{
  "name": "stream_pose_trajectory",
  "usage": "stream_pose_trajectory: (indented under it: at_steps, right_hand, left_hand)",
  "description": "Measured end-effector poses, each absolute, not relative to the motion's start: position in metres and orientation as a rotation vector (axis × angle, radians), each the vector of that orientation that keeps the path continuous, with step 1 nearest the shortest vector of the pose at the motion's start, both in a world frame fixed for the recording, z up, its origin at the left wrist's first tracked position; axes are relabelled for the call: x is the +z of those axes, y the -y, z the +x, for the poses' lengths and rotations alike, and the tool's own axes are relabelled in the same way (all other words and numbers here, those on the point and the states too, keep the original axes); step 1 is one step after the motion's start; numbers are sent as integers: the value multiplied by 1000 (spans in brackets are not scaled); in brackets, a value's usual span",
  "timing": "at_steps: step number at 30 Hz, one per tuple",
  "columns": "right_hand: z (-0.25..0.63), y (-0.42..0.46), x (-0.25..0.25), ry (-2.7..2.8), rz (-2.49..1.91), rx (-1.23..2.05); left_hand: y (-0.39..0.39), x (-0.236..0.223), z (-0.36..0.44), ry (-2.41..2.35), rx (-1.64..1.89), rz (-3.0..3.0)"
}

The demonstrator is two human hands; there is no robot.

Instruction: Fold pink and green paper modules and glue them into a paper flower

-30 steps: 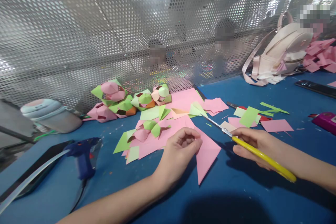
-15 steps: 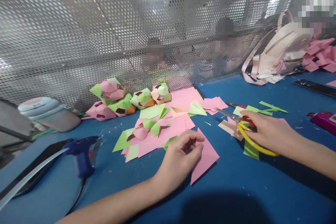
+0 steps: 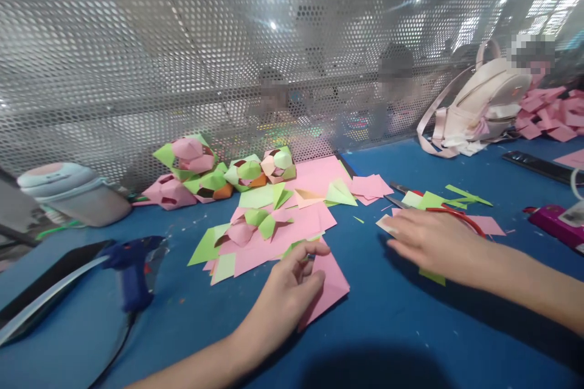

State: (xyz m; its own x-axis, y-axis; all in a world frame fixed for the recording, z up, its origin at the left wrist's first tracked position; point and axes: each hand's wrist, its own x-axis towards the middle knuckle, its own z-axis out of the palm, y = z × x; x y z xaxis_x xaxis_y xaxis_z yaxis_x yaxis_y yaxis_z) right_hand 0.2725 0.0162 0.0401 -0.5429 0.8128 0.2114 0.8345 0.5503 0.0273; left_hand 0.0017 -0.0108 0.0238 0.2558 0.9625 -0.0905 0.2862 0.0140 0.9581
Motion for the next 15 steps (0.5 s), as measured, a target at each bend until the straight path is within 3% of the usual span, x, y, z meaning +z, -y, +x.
stream_pose_trajectory:
  at_steps: [3,6,10,15]
  right_hand:
    - [234,-3,47,2684,-933,142]
    - [211,1,41,2694,-669,141]
    - [202,-8,28,2549,-555,106]
    - [206,-16,19,2328,-590,368]
  left_hand:
    - [15,22,-1,-1165,781,1338]
    - [18,19,-4,-1085,808,1216]
    - [16,15,-2,-982,879,1073]
    - [12,17,2,-918,935,919]
